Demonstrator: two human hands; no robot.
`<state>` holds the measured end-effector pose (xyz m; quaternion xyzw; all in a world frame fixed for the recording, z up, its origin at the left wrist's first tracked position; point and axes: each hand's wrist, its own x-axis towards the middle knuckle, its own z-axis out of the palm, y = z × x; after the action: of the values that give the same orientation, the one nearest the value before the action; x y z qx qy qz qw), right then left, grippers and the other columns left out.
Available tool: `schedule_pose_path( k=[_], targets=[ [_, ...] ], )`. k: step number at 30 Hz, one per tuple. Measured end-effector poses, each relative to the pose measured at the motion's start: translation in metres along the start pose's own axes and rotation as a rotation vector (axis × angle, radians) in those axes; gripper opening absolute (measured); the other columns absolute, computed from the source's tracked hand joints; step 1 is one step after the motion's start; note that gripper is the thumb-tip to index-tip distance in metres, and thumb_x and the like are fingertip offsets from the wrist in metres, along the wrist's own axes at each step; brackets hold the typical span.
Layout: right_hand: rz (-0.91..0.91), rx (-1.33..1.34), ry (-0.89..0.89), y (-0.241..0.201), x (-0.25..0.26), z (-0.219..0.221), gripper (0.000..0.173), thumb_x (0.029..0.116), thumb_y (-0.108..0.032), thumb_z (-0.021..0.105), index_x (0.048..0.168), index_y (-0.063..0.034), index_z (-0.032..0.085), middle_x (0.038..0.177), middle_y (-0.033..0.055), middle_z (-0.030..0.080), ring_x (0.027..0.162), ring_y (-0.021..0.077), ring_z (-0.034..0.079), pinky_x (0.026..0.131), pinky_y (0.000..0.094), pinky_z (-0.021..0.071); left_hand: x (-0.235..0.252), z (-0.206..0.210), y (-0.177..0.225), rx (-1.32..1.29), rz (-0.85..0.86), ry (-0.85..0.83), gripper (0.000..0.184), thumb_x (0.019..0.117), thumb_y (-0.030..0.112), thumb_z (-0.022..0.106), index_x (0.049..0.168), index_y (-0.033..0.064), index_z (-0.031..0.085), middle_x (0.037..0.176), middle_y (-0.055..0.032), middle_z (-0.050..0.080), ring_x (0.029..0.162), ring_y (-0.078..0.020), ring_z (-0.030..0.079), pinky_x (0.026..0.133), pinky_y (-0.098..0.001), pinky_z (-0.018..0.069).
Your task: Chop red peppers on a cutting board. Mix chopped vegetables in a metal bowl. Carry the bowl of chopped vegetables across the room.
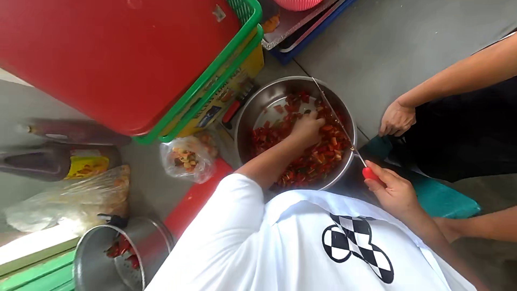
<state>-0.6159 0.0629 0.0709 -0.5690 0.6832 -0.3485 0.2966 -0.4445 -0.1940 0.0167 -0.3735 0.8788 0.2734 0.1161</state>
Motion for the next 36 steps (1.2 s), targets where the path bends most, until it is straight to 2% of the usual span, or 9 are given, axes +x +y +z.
schedule_pose_path(
  k=[6, 9, 12, 16, 19, 25, 29, 32, 36],
  targets=[
    [-0.01, 0.002, 0.006, 0.011, -0.004, -0.003, 0.045, 0.1036, -0.032, 0.057, 0.135, -0.0009, 0.065, 0.106, 0.0226, 0.072, 0.085, 0.0241, 0.071, 0.076, 0.0361, 0.0599, -0.107, -0.022, -0.071, -0.414, -0.259, 0.182, 0.033, 0.0973, 0.017, 0.068, 0.124, -0.0016, 0.067, 0.136, -0.0238, 0.06, 0.127, -0.0352, 0.059, 0.107, -0.0537, 0.048],
    [-0.003, -0.004, -0.029, 0.011, -0.004, -0.002, 0.045, 0.104, -0.032, 0.056, 0.137, -0.0033, 0.064, 0.108, 0.0224, 0.071, 0.085, 0.0246, 0.07, 0.076, 0.0374, 0.0594, -0.135, -0.032, -0.08, -0.66, -0.366, 0.244, 0.033, 0.1039, 0.022, 0.06, 0.129, 0.0015, 0.065, 0.139, -0.0168, 0.06, 0.128, -0.0235, 0.059, 0.11, -0.046, 0.0467],
    [-0.021, -0.006, -0.05, 0.008, -0.003, 0.0, 0.046, 0.1035, -0.033, 0.056, 0.138, -0.0033, 0.064, 0.11, 0.0232, 0.071, 0.088, 0.0268, 0.071, 0.079, 0.0396, 0.0594, -0.136, -0.041, -0.081, -0.628, -0.346, 0.229, 0.027, 0.1036, 0.018, 0.059, 0.123, 0.0016, 0.069, 0.148, -0.0162, 0.055, 0.136, -0.0237, 0.053, 0.115, -0.045, 0.0418],
    [-0.039, -0.002, -0.058, 0.004, -0.007, 0.001, 0.045, 0.1038, -0.032, 0.056, 0.138, -0.0033, 0.064, 0.109, 0.0223, 0.071, 0.087, 0.0254, 0.07, 0.078, 0.0375, 0.0591, -0.126, -0.046, -0.068, -0.633, -0.284, 0.218, 0.03, 0.1049, 0.013, 0.057, 0.133, 0.0043, 0.063, 0.124, -0.0134, 0.069, 0.102, -0.0168, 0.069, 0.092, -0.037, 0.0564],
    [-0.045, -0.009, -0.085, 0.005, -0.009, 0.002, 0.045, 0.1031, -0.031, 0.057, 0.137, -0.0023, 0.064, 0.111, 0.0234, 0.072, 0.091, 0.0297, 0.071, 0.081, 0.0412, 0.059, -0.117, -0.037, -0.051, -1.023, -0.301, 0.269, 0.036, 0.1049, 0.01, 0.054, 0.14, 0.0047, 0.056, 0.117, -0.0101, 0.07, 0.087, -0.0126, 0.07, 0.077, -0.0286, 0.0591],
    [-0.082, -0.017, -0.124, 0.004, -0.008, 0.012, 0.044, 0.1019, -0.03, 0.057, 0.136, -0.004, 0.066, 0.105, 0.0228, 0.073, 0.089, 0.0336, 0.071, 0.081, 0.0447, 0.0579, -0.102, -0.021, -0.038, -1.688, -0.312, 0.348, 0.033, 0.1031, 0.008, 0.037, 0.133, 0.0139, 0.049, 0.106, -0.004, 0.067, 0.072, -0.0092, 0.065, 0.06, -0.0221, 0.0545],
    [-0.087, -0.004, -0.136, 0.006, -0.007, 0.013, 0.043, 0.1016, -0.028, 0.057, 0.136, -0.0043, 0.066, 0.107, 0.0231, 0.073, 0.091, 0.0352, 0.071, 0.082, 0.0474, 0.058, -0.099, -0.02, -0.042, -1.838, -0.309, 0.337, 0.045, 0.1077, 0.038, 0.017, 0.121, 0.0175, 0.056, 0.107, -0.0018, 0.069, 0.082, -0.0112, 0.067, 0.066, -0.0249, 0.0549],
    [-0.105, -0.008, -0.151, 0.006, -0.005, 0.014, 0.043, 0.1018, -0.028, 0.057, 0.136, -0.0044, 0.066, 0.106, 0.0228, 0.073, 0.091, 0.0352, 0.071, 0.082, 0.0463, 0.0579, -0.093, -0.025, -0.033, -1.779, -0.454, 0.494, 0.027, 0.1102, 0.018, 0.037, 0.124, 0.009, 0.058, 0.105, -0.0041, 0.069, 0.083, -0.0109, 0.069, 0.073, -0.0239, 0.0576],
    [-0.127, -0.021, -0.182, 0.005, -0.004, 0.016, 0.041, 0.1015, -0.028, 0.058, 0.135, -0.005, 0.068, 0.104, 0.0225, 0.073, 0.09, 0.0365, 0.071, 0.08, 0.0471, 0.058, -0.085, -0.023, -0.032, -1.708, -0.514, 0.627, 0.039, 0.1011, -0.003, 0.05, 0.139, 0.0046, 0.046, 0.115, -0.0076, 0.059, 0.089, -0.0135, 0.066, 0.082, -0.0283, 0.0578]
  ],
)
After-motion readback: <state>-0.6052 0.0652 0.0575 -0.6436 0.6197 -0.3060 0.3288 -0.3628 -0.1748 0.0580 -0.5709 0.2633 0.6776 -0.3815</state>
